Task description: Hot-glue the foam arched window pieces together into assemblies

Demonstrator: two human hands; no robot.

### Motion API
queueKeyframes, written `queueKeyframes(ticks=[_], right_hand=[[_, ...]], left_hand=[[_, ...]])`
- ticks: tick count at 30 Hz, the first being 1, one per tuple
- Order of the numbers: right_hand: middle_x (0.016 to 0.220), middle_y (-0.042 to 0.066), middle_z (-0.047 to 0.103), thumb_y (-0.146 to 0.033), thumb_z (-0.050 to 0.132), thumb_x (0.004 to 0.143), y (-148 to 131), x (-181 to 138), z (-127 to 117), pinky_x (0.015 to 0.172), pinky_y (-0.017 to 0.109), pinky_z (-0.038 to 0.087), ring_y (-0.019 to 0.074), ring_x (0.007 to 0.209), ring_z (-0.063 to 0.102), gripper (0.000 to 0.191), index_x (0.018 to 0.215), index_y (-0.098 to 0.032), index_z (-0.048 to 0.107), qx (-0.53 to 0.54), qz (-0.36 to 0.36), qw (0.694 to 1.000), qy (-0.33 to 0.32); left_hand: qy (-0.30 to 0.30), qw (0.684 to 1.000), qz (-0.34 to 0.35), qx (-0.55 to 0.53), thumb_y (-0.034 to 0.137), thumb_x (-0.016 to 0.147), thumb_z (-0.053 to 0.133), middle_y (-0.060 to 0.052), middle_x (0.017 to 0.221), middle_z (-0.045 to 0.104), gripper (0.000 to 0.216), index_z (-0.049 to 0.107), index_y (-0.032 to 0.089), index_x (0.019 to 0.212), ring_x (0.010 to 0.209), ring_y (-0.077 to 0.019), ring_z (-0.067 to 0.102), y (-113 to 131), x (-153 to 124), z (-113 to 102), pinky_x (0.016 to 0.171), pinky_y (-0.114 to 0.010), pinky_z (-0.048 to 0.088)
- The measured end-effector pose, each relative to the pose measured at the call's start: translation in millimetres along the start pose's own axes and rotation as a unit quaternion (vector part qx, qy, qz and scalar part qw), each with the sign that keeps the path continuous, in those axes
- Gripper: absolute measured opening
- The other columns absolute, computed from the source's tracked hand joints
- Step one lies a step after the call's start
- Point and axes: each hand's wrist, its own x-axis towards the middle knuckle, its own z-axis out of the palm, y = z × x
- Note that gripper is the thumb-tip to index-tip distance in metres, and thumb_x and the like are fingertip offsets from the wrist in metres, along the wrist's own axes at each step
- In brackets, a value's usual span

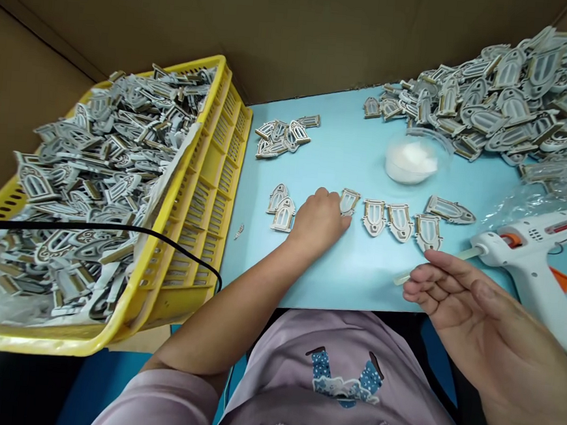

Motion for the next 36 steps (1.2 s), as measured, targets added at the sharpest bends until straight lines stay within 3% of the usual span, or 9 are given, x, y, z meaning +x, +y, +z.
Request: queueKeyframes(ticks=[5,10,13,16,20,24,28,31,36], right_hand=[[0.100,0.007,0.070,-0.029,0.054,0.099,8,-1,-4,0.083,0.025,0.060,0.0164,0.091,0.068,0.029,0.122,-0.021,0.070,-0.047,0.012,0.998,0.028],[0.106,0.003,0.064,-0.028,0.061,0.097,15,1,6,0.081,0.024,0.058,0.0131,0.089,0.064,0.035,0.132,-0.035,0.063,-0.194,-0.042,0.980,-0.021],[0.108,0.002,0.058,-0.027,0.068,0.093,12,3,20,0.084,0.027,0.056,0.0123,0.089,0.060,0.057,0.144,-0.043,0.049,-0.310,-0.082,0.941,-0.107],[0.100,0.000,0.057,-0.027,0.070,0.091,9,4,32,0.081,0.027,0.053,0.0125,0.087,0.058,0.060,0.145,-0.042,0.048,-0.463,-0.137,0.864,-0.142],[0.095,0.000,0.063,-0.027,0.072,0.089,11,1,48,0.072,0.025,0.054,0.0122,0.078,0.061,0.047,0.133,-0.033,0.055,-0.527,-0.198,0.819,-0.110],[0.098,0.002,0.064,-0.035,0.078,0.084,19,-2,65,0.071,0.026,0.057,0.0142,0.081,0.065,0.045,0.124,-0.028,0.057,-0.482,-0.221,0.843,-0.091],[0.098,0.003,0.062,-0.045,0.078,0.083,21,0,76,0.069,0.027,0.056,0.0142,0.078,0.062,0.046,0.121,-0.027,0.057,-0.464,-0.219,0.852,-0.103],[0.099,0.004,0.061,-0.053,0.067,0.090,12,3,80,0.072,0.027,0.055,0.0139,0.082,0.060,0.047,0.125,-0.024,0.058,-0.501,-0.235,0.823,-0.127],[0.093,0.003,0.059,-0.019,0.063,0.094,-6,5,91,0.070,0.019,0.051,0.0087,0.081,0.059,0.024,0.117,-0.019,0.068,-0.585,-0.302,0.745,-0.108]], left_hand=[[0.014,0.997,0.056,-0.049,0.025,0.083,0.064,-0.008,0.106,0.068,0.042,0.061,0.018,0.124,0.095,-0.0235,0.064,-15,-35,-16,0.084,-0.035,0.050],[0.022,0.941,0.240,-0.239,0.018,0.079,0.069,-0.004,0.102,0.068,0.049,0.060,0.019,0.127,0.084,-0.0159,0.062,-23,-95,-45,0.080,-0.028,0.051],[0.013,0.914,0.283,-0.290,0.012,0.077,0.067,-0.006,0.111,0.067,0.054,0.059,0.021,0.130,0.098,-0.0168,0.063,-27,-115,-59,0.085,-0.027,0.051],[0.003,0.891,0.298,-0.342,0.007,0.072,0.067,-0.005,0.110,0.068,0.062,0.061,0.023,0.132,0.098,-0.0174,0.063,-34,-120,-64,0.086,-0.028,0.051],[-0.036,0.833,0.272,-0.481,0.017,0.076,0.075,-0.005,0.104,0.065,0.064,0.061,0.028,0.137,0.092,-0.0177,0.062,-45,-119,-57,0.080,-0.027,0.050],[-0.085,0.724,0.210,-0.652,0.045,0.072,0.086,-0.007,0.100,0.063,0.065,0.067,0.027,0.132,0.088,-0.0189,0.062,-48,-118,-39,0.077,-0.027,0.050],[-0.124,0.645,0.158,-0.738,0.051,0.071,0.085,-0.012,0.118,0.063,0.062,0.070,0.026,0.126,0.099,-0.0234,0.064,-48,-120,-25,0.085,-0.034,0.053],[-0.182,0.582,0.124,-0.783,0.050,0.077,0.081,-0.013,0.128,0.065,0.058,0.068,0.026,0.129,0.108,-0.0269,0.067,-50,-123,-20,0.094,-0.040,0.053],[-0.230,0.542,0.102,-0.802,0.043,0.081,0.080,-0.011,0.119,0.074,0.056,0.066,0.025,0.132,0.108,-0.0255,0.071,-56,-127,-19,0.096,-0.037,0.052]])
